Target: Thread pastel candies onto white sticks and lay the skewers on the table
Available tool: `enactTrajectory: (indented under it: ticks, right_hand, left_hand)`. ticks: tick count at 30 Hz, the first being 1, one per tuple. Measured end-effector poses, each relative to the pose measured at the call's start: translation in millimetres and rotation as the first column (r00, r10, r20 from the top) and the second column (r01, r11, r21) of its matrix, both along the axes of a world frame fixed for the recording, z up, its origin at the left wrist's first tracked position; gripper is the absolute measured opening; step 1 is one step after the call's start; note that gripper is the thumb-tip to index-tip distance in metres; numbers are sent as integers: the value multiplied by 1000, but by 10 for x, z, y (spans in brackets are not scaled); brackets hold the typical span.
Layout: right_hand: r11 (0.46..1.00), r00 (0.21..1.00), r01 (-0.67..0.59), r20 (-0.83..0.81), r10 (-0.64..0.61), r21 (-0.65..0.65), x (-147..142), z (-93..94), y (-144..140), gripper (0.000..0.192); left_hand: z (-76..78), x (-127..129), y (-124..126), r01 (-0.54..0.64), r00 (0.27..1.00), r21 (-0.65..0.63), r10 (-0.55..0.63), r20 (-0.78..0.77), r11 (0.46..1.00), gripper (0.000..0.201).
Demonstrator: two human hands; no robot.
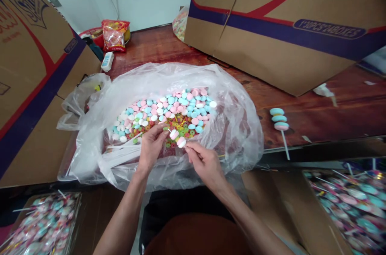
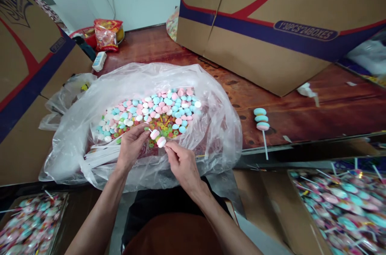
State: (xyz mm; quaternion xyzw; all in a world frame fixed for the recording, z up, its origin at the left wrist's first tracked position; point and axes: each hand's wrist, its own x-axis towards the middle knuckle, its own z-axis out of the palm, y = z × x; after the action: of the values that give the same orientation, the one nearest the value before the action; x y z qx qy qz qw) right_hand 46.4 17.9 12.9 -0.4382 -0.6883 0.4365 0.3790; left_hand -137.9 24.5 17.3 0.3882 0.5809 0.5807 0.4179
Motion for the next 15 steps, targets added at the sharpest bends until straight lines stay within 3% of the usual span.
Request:
enactTrajectory:
  ticks: [7,12,15]
  right_hand:
    - [986,998,7,62,-17,164,11,34,-4,24]
    - [979,988,18,145,-48,201,-14,3,-17,24]
    - [977,983,49,162,-84,206,-60,-15,-41,24]
  left_hand:
    - [-91,-62,-38,-30,975,-34,22,-220,999,27]
    - [-23,-29,-82,3,858,69,33,-513,998,23]
    - [9,4,-108,40,807,99,26,-591,994,24]
